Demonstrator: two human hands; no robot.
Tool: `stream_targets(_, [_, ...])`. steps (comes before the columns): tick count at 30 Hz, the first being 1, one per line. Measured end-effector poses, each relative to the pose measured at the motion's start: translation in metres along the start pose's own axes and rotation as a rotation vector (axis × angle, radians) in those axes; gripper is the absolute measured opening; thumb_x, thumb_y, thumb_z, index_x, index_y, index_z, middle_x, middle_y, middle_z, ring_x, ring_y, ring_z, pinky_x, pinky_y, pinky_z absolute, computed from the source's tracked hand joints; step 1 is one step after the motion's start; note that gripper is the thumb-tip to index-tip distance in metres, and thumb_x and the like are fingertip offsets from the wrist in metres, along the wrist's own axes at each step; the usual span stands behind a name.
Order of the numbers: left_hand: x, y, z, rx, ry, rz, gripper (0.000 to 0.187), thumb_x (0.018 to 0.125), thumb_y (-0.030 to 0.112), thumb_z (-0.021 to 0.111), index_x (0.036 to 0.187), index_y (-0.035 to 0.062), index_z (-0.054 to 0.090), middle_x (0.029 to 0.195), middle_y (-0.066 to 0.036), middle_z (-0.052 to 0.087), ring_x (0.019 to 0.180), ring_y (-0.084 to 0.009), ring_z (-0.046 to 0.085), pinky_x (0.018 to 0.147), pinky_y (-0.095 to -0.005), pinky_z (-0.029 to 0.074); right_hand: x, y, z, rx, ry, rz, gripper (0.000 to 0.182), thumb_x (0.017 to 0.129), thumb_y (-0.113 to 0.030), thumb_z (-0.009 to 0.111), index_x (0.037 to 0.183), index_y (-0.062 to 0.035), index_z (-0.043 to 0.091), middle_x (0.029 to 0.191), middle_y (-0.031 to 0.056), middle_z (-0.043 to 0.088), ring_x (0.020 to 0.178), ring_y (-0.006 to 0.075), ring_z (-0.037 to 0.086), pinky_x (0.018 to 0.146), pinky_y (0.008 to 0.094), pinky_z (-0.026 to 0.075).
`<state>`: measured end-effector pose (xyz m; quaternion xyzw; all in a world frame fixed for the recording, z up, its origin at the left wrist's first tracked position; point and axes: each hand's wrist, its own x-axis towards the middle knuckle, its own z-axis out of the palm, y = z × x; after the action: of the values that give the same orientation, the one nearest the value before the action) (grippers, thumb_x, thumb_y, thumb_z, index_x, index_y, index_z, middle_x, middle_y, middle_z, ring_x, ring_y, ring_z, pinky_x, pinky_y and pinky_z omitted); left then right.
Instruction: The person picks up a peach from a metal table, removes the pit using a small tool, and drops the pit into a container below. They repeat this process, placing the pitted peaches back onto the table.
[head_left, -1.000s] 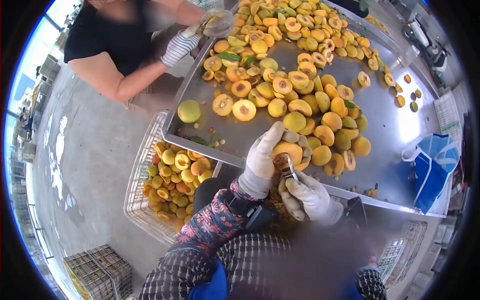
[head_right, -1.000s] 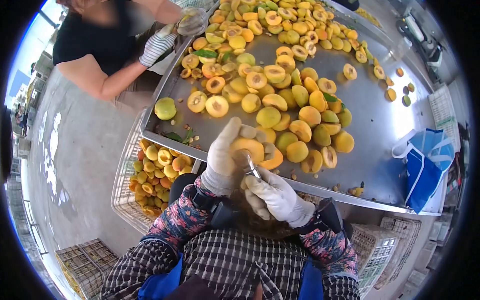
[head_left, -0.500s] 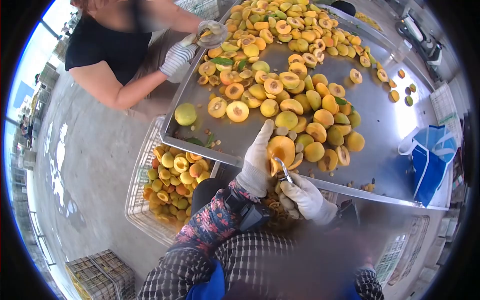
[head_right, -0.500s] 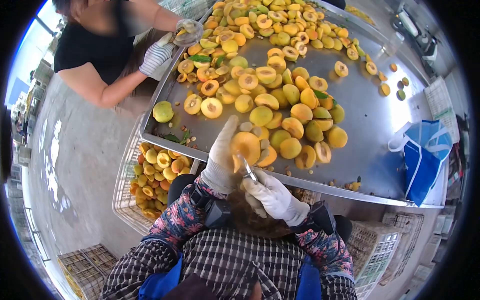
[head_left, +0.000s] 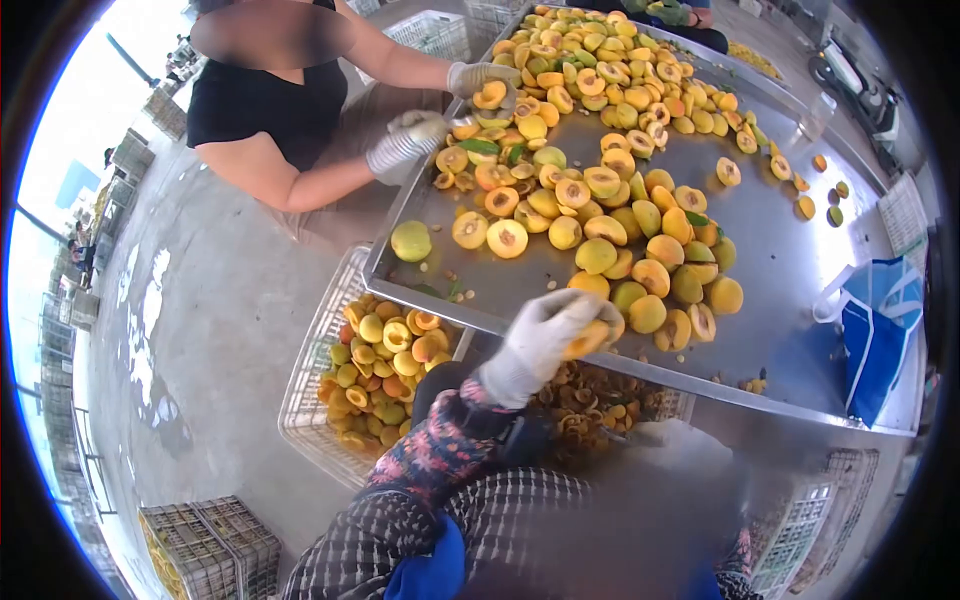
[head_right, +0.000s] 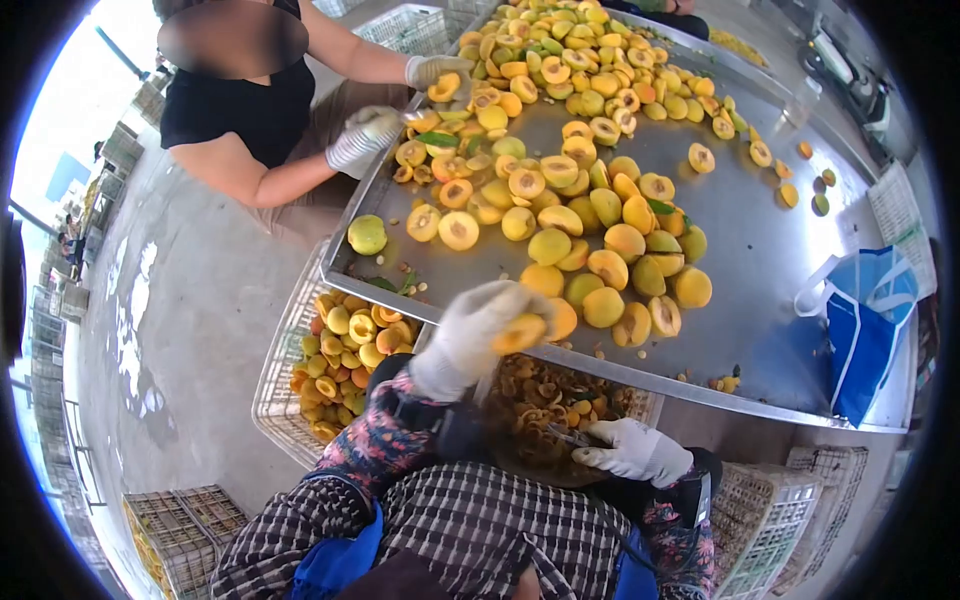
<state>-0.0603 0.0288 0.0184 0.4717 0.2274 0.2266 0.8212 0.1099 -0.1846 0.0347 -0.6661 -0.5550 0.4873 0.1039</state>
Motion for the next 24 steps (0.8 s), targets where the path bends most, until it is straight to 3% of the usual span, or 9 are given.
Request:
stream_targets(4, [-0.040,0.045,-0.063,0.609,0.272,0.161,0.042,0.096,0.034,0.059,0.110,-0.0048,0.064,0.104,-0.011,0.069,0.094,-0.0165,0.065,0.087,-0.0278,0.050,0.008,0.022,-0.001,0.071,-0.132,0.044,0.059,0.089,-0.059,0.056,0.099,-0.0009,0.063,0.083,0.0247,0.063,0.080,0.0383,0.063,0.073,0.0433,0.047])
stream_targets(6, [-0.048,0.043,-0.112,0.774,0.391,0.155,0.046,0.089,0.037,0.067,0.114,-0.0016,0.064,0.110,-0.013,0.068,0.101,-0.0231,0.065,0.089,-0.0337,0.050,0.009,0.026,-0.003,0.064,-0.143,0.015,0.060,0.089,-0.060,0.056,0.098,-0.0010,0.063,0.082,0.0243,0.063,0.080,0.0381,0.063,0.072,0.0432,0.047])
stream_targets(9, [-0.044,0.060,-0.128,1.824,0.584,0.303,0.049,0.082,0.034,0.072,0.118,0.0016,0.063,0.121,-0.016,0.063,0.113,-0.0321,0.059,0.096,-0.0405,0.047,0.011,0.021,-0.003,0.083,-0.081,-0.066,0.057,0.090,-0.058,0.055,0.095,-0.0012,0.061,0.078,0.0234,0.062,0.076,0.0390,0.063,0.069,0.0437,0.047])
stream_targets(12, [0.001,0.059,-0.132,1.606,0.507,0.403,0.048,0.081,0.032,0.071,0.120,0.0056,0.063,0.126,-0.018,0.059,0.119,-0.0386,0.052,0.101,-0.0445,0.042,0.014,0.020,-0.003,0.025,-0.048,-0.090,0.055,0.091,-0.056,0.055,0.093,-0.0013,0.061,0.075,0.0229,0.061,0.074,0.0398,0.062,0.067,0.0442,0.047])
stream_targets(14, [0.038,0.048,-0.134,1.685,0.420,0.503,0.048,0.082,0.033,0.069,0.122,0.0075,0.061,0.128,-0.018,0.057,0.119,-0.0373,0.052,0.102,-0.0440,0.041,0.016,0.023,0.000,0.024,-0.042,-0.084,0.054,0.091,-0.055,0.055,0.092,-0.0014,0.060,0.073,0.0227,0.061,0.073,0.0403,0.062,0.067,0.0445,0.047])
stream_targets(18, [0.084,0.037,-0.118,1.949,0.219,0.246,0.051,0.078,0.037,0.066,0.119,0.0073,0.059,0.115,-0.015,0.060,0.108,-0.0361,0.056,0.090,-0.0469,0.046,0.014,0.028,0.002,0.015,-0.038,-0.088,0.054,0.092,-0.055,0.055,0.091,-0.0010,0.060,0.072,0.0231,0.060,0.072,0.0403,0.062,0.066,0.0442,0.047])
stream_targets(20, [0.096,0.027,-0.123,1.974,0.231,0.279,0.049,0.075,0.037,0.067,0.115,0.0099,0.059,0.111,-0.015,0.060,0.103,-0.0346,0.058,0.086,-0.0465,0.047,0.012,0.026,-0.001,0.040,-0.049,-0.088,0.052,0.091,-0.053,0.057,0.092,-0.0008,0.060,0.073,0.0235,0.059,0.073,0.0400,0.061,0.066,0.0434,0.047])
stream_targets(24, [0.088,0.036,-0.108,1.710,0.160,0.179,0.048,0.074,0.033,0.071,0.110,0.0045,0.057,0.108,-0.019,0.062,0.102,-0.0380,0.060,0.087,-0.0460,0.048,0.015,0.009,-0.007,0.062,-0.078,0.013,0.047,0.090,-0.047,0.061,0.096,-0.0010,0.061,0.079,0.0251,0.061,0.077,0.0399,0.062,0.068,0.0423,0.047])
